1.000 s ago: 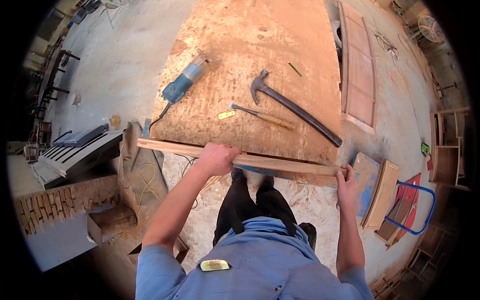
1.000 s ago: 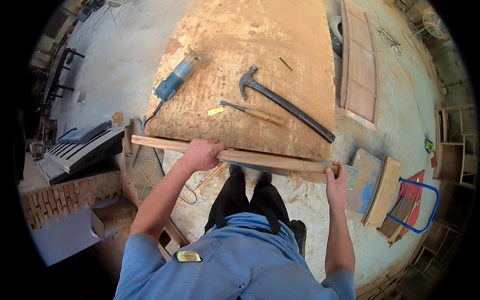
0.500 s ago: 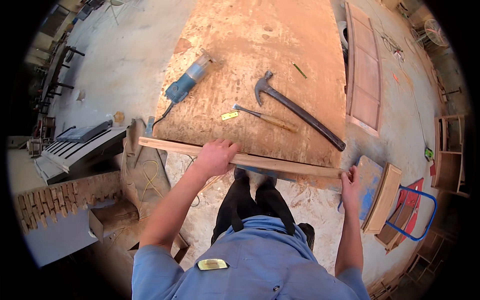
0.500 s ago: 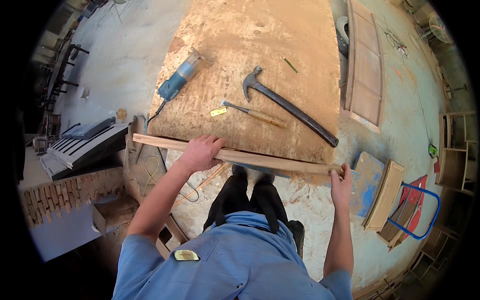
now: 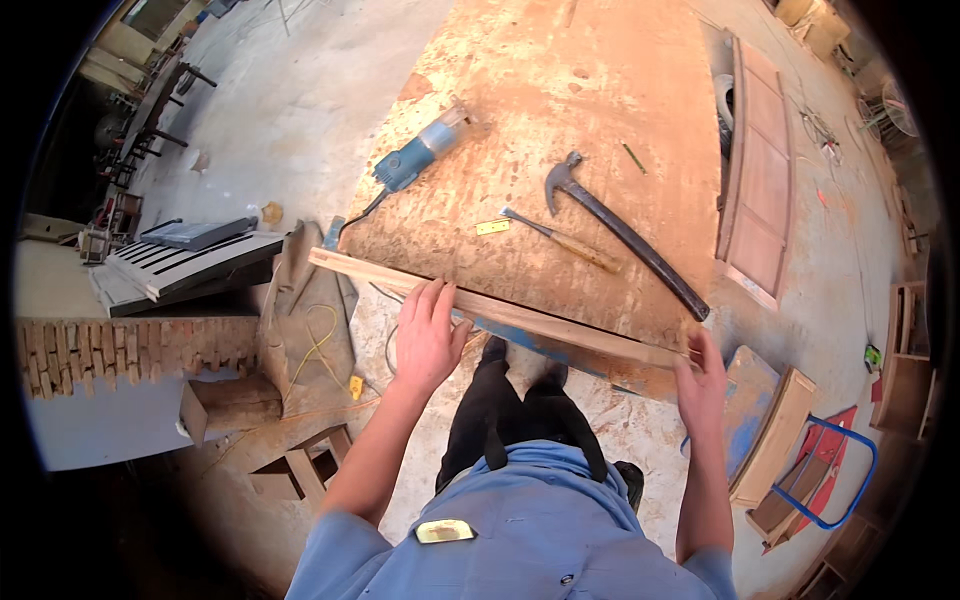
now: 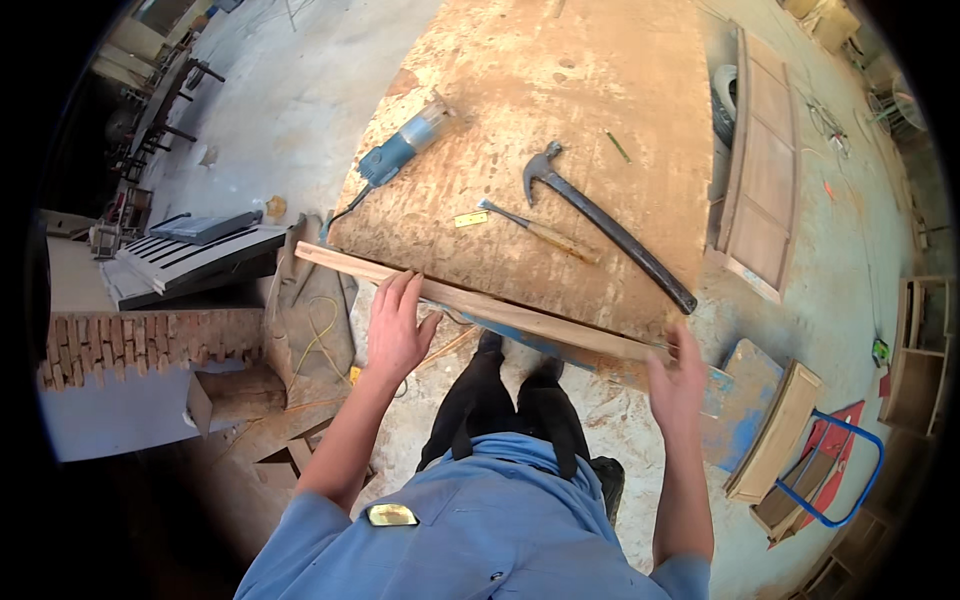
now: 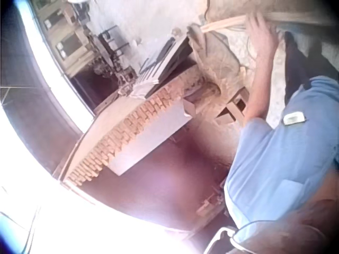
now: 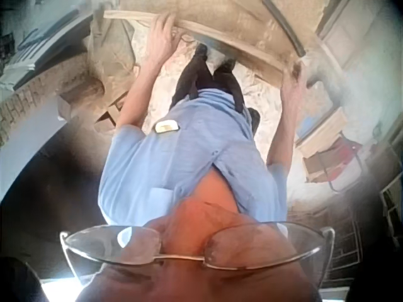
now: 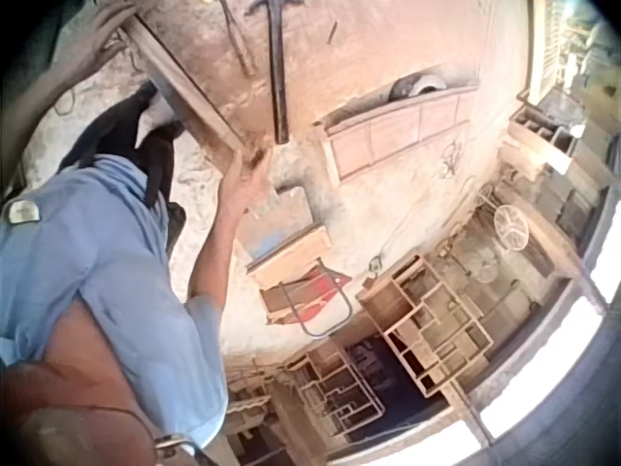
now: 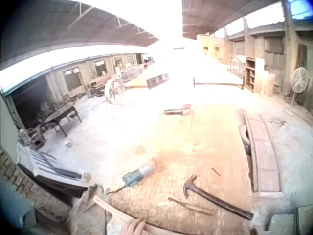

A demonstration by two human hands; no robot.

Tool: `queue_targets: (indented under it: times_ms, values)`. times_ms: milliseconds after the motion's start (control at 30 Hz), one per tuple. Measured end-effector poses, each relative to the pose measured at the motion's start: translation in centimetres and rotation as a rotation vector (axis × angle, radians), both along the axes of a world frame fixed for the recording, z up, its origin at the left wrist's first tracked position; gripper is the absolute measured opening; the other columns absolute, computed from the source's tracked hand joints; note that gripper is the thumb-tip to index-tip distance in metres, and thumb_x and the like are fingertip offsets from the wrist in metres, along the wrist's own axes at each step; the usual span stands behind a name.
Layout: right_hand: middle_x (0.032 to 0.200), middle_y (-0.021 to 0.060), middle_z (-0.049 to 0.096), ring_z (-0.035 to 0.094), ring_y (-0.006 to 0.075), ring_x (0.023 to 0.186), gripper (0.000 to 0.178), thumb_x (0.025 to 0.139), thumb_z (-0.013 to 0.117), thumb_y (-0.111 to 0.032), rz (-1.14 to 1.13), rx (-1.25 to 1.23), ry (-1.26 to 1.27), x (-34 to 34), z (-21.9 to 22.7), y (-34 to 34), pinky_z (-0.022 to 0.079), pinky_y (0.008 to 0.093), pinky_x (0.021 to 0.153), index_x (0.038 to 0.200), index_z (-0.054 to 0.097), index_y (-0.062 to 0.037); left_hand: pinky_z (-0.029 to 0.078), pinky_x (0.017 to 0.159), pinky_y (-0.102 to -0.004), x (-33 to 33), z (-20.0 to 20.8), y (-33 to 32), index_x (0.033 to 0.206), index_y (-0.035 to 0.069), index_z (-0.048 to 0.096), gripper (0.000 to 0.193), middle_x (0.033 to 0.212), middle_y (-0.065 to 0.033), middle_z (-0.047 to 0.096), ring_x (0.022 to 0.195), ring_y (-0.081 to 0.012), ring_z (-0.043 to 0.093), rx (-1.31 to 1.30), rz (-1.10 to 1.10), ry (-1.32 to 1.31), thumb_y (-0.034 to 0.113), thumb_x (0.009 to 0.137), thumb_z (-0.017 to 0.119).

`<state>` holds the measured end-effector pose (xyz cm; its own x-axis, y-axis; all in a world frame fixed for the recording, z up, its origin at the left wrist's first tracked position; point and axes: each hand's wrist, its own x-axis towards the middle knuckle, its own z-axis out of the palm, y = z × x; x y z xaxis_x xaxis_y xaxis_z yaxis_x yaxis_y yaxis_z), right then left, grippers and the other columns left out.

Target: The person assembles a wooden frame by hammering nails into a wooden plank and using a chisel to carve a groove. The person then picks up a wooden panel and places it on the workbench.

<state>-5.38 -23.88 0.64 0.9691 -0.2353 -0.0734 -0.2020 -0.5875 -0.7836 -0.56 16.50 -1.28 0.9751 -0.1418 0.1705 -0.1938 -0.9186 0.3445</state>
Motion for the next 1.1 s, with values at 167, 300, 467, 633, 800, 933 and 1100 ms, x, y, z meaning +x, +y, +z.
queue_targets:
  times_ms: [167, 300, 467, 633, 800, 933, 1100]
  values:
    - [0.125, 0.0232, 0.059, 0.054, 0.0396, 0.118, 0.052, 0.084, 0.073, -0.019, 0.389, -0.321, -0.025, 8.8, -1.1, 6.6, 0.044, 0.0440, 0.102, 0.127, 0.054, 0.0032, 0.038, 0.109, -0.0483, -0.4, -2.0, -0.4, 0.132, 0.003, 0.054, 0.063, 0.134, -0.0198, 0.051, 0.128, -0.0386, 0.046, 0.036, -0.019, -0.008, 0.017, 0.075, 0.078]
    - [0.127, 0.0214, 0.057, 0.050, 0.0386, 0.122, 0.054, 0.083, 0.072, -0.021, 0.499, -0.521, -0.021, 14.0, -5.0, 11.6, 0.043, 0.0457, 0.102, 0.128, 0.053, 0.0015, 0.035, 0.112, -0.0495, 0.4, -3.1, 0.6, 0.128, 0.006, 0.057, 0.056, 0.129, -0.0146, 0.055, 0.127, -0.0345, 0.048, 0.020, -0.173, 0.016, 0.016, 0.076, 0.075]
    - [0.121, 0.0211, 0.058, 0.051, 0.0387, 0.118, 0.049, 0.082, 0.071, -0.019, 0.499, -0.692, 0.204, 17.7, -8.1, 14.3, 0.044, 0.0467, 0.099, 0.126, 0.057, -0.0035, 0.042, 0.097, -0.0404, 2.5, -3.2, 2.4, 0.114, 0.008, 0.059, 0.043, 0.108, -0.0076, 0.059, 0.108, -0.0258, 0.055, -0.006, -0.324, 0.028, 0.021, 0.076, 0.074]
    - [0.107, 0.0235, 0.059, 0.056, 0.0406, 0.104, 0.036, 0.084, 0.065, -0.015, 0.529, -0.671, 0.100, 17.9, -9.6, 13.4, 0.047, 0.0485, 0.090, 0.117, 0.060, -0.0021, 0.043, 0.075, -0.0343, 4.3, -3.9, 2.4, 0.090, 0.011, 0.059, 0.016, 0.084, -0.0038, 0.058, 0.086, -0.0212, 0.058, 0.110, -0.379, 0.020, 0.021, 0.079, 0.064]
    - [0.095, 0.0214, 0.060, 0.061, 0.0334, 0.092, 0.033, 0.089, 0.058, -0.014, 0.459, -0.260, 0.139, 15.0, -5.7, 12.8, 0.048, 0.0420, 0.083, 0.118, 0.058, 0.0012, 0.048, 0.070, -0.0377, 5.7, -4.7, 2.9, 0.080, 0.011, 0.060, 0.009, 0.079, -0.0051, 0.063, 0.084, -0.0233, 0.064, 0.006, -0.466, 0.113, 0.019, 0.080, 0.062]
    - [0.086, 0.0021, 0.055, 0.053, 0.0087, 0.072, 0.029, 0.094, 0.058, -0.008, 0.221, 0.208, 0.379, 13.0, -3.0, 12.8, 0.044, 0.0255, 0.063, 0.122, 0.056, -0.0010, 0.051, 0.072, -0.0383, 6.8, -4.4, 2.9, 0.082, 0.009, 0.062, 0.013, 0.082, -0.0057, 0.064, 0.088, -0.0237, 0.066, -0.005, -0.497, 0.177, 0.021, 0.077, 0.066]
    - [0.081, 0.0000, 0.056, 0.051, 0.0065, 0.067, 0.026, 0.095, 0.058, -0.007, 0.201, 0.316, 0.353, 11.6, -1.1, 12.6, 0.042, 0.0239, 0.058, 0.120, 0.056, 0.0008, 0.052, 0.071, -0.0394, 7.4, -4.6, 2.6, 0.081, 0.009, 0.059, 0.028, 0.081, -0.0057, 0.063, 0.084, -0.0254, 0.066, 0.001, -0.522, 0.167, 0.028, 0.069, 0.076]
